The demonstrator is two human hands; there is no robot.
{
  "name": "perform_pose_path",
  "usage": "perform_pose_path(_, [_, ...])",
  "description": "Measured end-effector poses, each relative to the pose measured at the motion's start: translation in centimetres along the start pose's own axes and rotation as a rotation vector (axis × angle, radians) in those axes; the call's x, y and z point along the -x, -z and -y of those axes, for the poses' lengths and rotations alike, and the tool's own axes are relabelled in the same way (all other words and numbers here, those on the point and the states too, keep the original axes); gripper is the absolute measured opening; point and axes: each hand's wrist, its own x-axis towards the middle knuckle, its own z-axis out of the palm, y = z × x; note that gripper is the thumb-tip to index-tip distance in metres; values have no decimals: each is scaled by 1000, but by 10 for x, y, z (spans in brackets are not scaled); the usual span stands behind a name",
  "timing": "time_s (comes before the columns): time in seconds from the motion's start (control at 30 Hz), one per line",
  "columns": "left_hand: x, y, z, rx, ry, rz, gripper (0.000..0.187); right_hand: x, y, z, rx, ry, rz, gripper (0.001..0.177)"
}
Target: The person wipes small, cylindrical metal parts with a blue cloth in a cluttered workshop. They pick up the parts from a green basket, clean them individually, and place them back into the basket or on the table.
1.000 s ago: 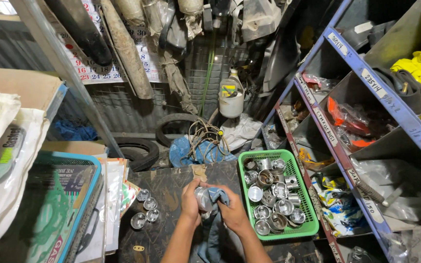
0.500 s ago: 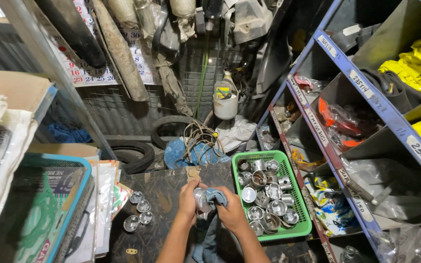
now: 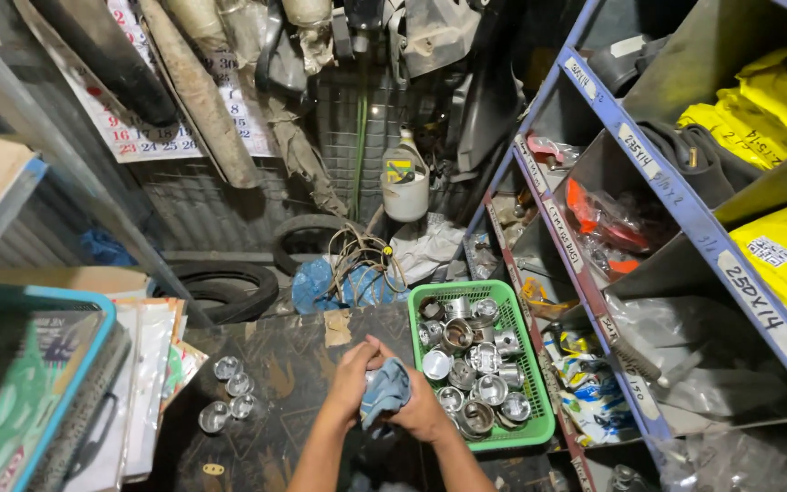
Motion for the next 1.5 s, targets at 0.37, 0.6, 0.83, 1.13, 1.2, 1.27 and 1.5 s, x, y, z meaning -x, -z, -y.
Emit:
perform_pose_path(0.37, [7,-47,33,21,-37,-24,29,25,45,0,-62,77,20,71])
perform_pose_path(0.6, [18,-66,40,53,31,-122,32,40,53,-19,-95,77,-92,50])
perform_pose_path(0.83, [24,-70,34,43,65,-231,37,34,61,2,-142,21,127,77])
perform_pose_path(1.13, [32,-66,10,12,-101,-42,36,29,52,-41,-58,97,-289,46])
perform_pose_path(1.2, [41,-66,-7,32,35,-122,37,25,64,-73,132,-139,-625,24])
perform_pose_path(1.27, [38,-55,-5,82,47,-170,27,12,58,-43,24,-311,-660,54])
perform_pose_path(1.5, [38,-17,-15,11,92,-235,30,-1,58,-48,-780,-192,-708,29])
